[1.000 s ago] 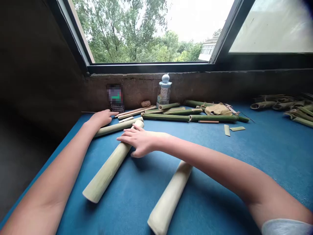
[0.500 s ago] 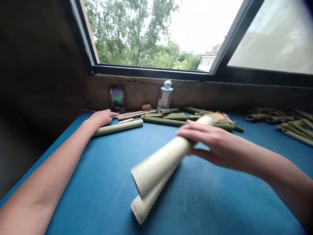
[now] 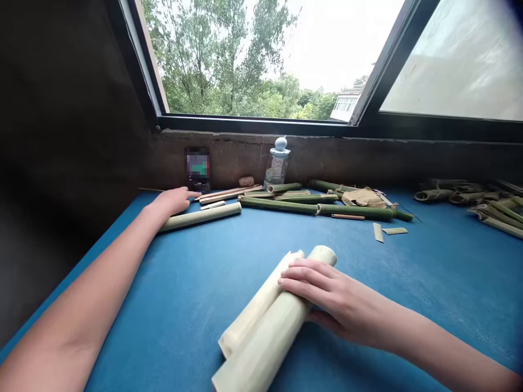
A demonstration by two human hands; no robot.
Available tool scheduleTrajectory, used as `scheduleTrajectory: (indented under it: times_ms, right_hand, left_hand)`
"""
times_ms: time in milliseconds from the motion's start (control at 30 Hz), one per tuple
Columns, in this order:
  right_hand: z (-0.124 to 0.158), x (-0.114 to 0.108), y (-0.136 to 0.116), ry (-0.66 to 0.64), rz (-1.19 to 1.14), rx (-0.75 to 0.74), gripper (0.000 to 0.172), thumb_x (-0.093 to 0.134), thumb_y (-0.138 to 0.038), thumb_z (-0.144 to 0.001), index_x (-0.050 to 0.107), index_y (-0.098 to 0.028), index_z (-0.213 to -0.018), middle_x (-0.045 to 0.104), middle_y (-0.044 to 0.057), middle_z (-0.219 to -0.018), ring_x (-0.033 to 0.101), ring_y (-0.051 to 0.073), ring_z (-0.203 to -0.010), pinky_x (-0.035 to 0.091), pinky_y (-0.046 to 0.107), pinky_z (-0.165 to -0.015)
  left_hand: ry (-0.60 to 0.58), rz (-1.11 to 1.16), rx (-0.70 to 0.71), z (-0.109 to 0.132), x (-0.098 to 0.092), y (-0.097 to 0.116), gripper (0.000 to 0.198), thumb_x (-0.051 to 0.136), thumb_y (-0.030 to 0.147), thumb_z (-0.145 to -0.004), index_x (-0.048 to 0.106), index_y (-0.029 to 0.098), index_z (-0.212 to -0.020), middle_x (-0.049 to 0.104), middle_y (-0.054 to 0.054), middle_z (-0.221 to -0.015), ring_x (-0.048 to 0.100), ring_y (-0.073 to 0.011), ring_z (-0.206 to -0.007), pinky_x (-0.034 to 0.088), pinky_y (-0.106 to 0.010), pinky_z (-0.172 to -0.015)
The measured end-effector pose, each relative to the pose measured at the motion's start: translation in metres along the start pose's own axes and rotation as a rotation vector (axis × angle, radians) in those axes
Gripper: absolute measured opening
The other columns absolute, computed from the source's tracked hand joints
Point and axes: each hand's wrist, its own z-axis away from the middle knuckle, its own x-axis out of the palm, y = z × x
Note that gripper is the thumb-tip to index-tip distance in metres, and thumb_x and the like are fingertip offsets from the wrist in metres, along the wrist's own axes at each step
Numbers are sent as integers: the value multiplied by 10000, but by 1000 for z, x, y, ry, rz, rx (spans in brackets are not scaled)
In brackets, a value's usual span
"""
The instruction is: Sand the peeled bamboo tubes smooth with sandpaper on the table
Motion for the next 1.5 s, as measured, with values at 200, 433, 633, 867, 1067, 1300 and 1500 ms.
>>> scheduleTrajectory:
  times_ms: [200,433,633,867,1067,1300,1500]
  right_hand:
    - [-7,24,21,165,154,-236,430,518,-168,-1002,490,-66,-1418,617,174,-1377,506,264,-1359,431,469,-1162]
    - [11,26,30,130,11,-192,559,402,-27,-945,385,-88,-1500,502,161,-1511,353,228,-1481,321,480,-1227]
    - [11,34,32,275,-47,-68,537,369,-38,-965,417,-172,-1482,592,121,-1435,439,207,-1433,144,536,-1259]
    - [-6,34,-17,208,-18,-121,474,402,-63,-935,472,-70,-1404,598,174,-1416,451,241,-1423,235,498,-1249]
    - [1,35,12,282,129,-151,534,390,-7,-918,453,-98,-1440,620,154,-1395,426,241,-1437,315,523,-1219]
    - [23,30,60,370,323,81,606,390,42,-884,474,-134,-1458,601,159,-1415,492,268,-1391,399,553,-1173]
    - [19,36,34,370,282,105,628,383,50,-883,443,-118,-1485,568,170,-1447,448,273,-1419,427,526,-1160]
  left_hand:
    - [-6,3,-8,-2,3,-1,671,379,205,-870,497,402,-1500,634,-74,-1213,633,-272,-1073,462,-271,-765]
    - [3,-1,-8,-1,2,1,664,377,206,-869,511,405,-1489,635,-59,-1201,637,-256,-1061,459,-257,-781]
    - [6,-6,2,0,0,3,658,375,197,-876,515,384,-1491,637,-72,-1189,639,-256,-1066,462,-255,-788]
    - [17,-13,8,-2,4,0,642,388,218,-883,513,381,-1492,643,-82,-1197,640,-264,-1050,460,-255,-774]
    - [7,-10,3,-2,4,0,634,404,246,-892,496,397,-1500,644,-67,-1231,643,-256,-1046,457,-252,-796]
    - [7,-38,9,-1,4,1,647,379,225,-886,499,386,-1502,626,-89,-1216,647,-268,-1031,460,-267,-757]
    - [-10,-29,-5,3,-1,4,648,385,225,-887,496,392,-1503,623,-89,-1219,647,-267,-1050,474,-267,-792]
